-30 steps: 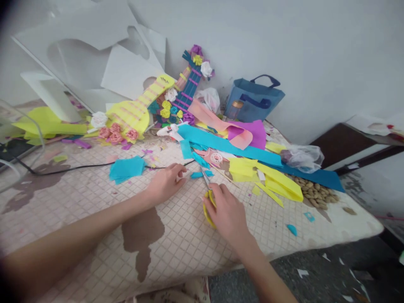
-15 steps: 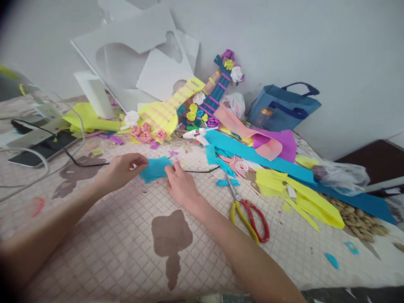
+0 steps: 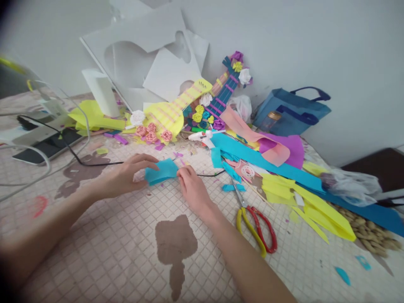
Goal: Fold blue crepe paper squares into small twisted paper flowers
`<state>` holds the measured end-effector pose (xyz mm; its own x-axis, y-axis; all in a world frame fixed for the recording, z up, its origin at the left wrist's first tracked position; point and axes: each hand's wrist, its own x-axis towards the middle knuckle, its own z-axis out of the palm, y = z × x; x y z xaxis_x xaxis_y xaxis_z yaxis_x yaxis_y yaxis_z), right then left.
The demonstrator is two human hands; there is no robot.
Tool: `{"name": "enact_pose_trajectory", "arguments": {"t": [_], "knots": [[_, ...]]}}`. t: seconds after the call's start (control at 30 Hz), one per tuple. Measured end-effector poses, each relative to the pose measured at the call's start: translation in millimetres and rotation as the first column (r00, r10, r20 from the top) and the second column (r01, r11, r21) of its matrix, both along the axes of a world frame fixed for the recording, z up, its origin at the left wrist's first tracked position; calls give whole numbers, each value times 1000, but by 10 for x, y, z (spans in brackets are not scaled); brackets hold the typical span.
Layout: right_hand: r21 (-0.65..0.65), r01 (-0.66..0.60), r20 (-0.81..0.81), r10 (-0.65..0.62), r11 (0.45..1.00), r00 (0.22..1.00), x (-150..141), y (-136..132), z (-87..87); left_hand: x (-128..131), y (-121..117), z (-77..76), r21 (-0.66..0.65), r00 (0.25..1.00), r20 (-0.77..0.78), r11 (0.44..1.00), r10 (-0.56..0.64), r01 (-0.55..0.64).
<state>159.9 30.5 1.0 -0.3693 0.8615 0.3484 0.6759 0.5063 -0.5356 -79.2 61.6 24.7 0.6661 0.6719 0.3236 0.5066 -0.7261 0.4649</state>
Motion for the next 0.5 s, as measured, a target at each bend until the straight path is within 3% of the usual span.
{"name": "enact_pose_trajectory", "arguments": {"t": [0.13,0.33,0.5], "knots": [[-6,-14,-13,14,1000,1000,19,-5,8,103,-89,-23,38,999,-26,999,-29,30],[3,1,35,-1,1000,999,56,4,15,142,-83,-86,143,984,3,973,181,-179],[58,42,-11,-41,997,999,12,-89,35,225,-199,-75,316,970,-71,928,231,-198]]}}
